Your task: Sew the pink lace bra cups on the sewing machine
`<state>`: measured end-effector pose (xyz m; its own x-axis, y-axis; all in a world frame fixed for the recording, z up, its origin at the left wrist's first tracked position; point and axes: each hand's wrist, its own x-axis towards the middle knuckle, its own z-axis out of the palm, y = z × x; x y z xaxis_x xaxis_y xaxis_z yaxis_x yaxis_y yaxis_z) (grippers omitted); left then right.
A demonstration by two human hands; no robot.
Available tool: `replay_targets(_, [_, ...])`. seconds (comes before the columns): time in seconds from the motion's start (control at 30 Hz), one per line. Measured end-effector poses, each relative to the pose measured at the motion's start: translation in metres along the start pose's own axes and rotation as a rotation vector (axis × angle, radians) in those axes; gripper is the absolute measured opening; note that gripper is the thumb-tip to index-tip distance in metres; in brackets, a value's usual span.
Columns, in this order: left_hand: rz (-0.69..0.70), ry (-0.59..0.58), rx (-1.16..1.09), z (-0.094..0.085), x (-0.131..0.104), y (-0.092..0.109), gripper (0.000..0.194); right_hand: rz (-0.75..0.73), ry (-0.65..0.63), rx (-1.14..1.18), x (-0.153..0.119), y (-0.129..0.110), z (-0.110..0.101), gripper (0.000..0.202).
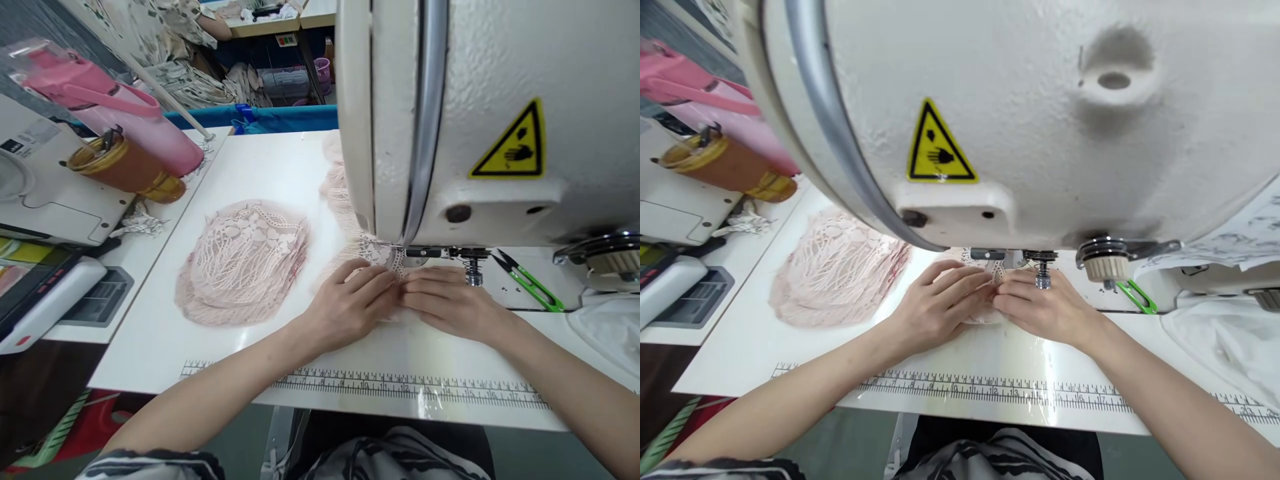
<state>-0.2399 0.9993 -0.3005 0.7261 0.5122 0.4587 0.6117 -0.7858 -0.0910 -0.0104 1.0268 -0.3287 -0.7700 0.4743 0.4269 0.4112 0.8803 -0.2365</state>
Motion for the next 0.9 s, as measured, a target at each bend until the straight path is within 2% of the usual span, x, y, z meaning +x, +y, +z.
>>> replay_targets(0.1, [-0.057, -0.096, -0.104, 0.007, -0.005, 0.0, 0.033, -0.076, 0.04, -0.028, 0.001, -0.001, 0.0, 0.019])
replay_targets(0.17, [-0.082, -0.123, -0.127, 0.01, -0.008, 0.0, 0.037, -0.094, 0.045, -0.03, 0.002, -0.002, 0.002, 0.019])
replay_targets(0.43, [-0.069, -0.081, -0.079, 0.008, -0.009, -0.002, 0.032, -0.079, 0.08, -0.021, 0.005, -0.007, 0.011, 0.021])
replay_targets(0.9, [-0.076, -0.095, -0.079, 0.01, -0.007, 0.002, 0.035, -0.05, 0.118, -0.008, 0.008, 0.001, 0.007, 0.022])
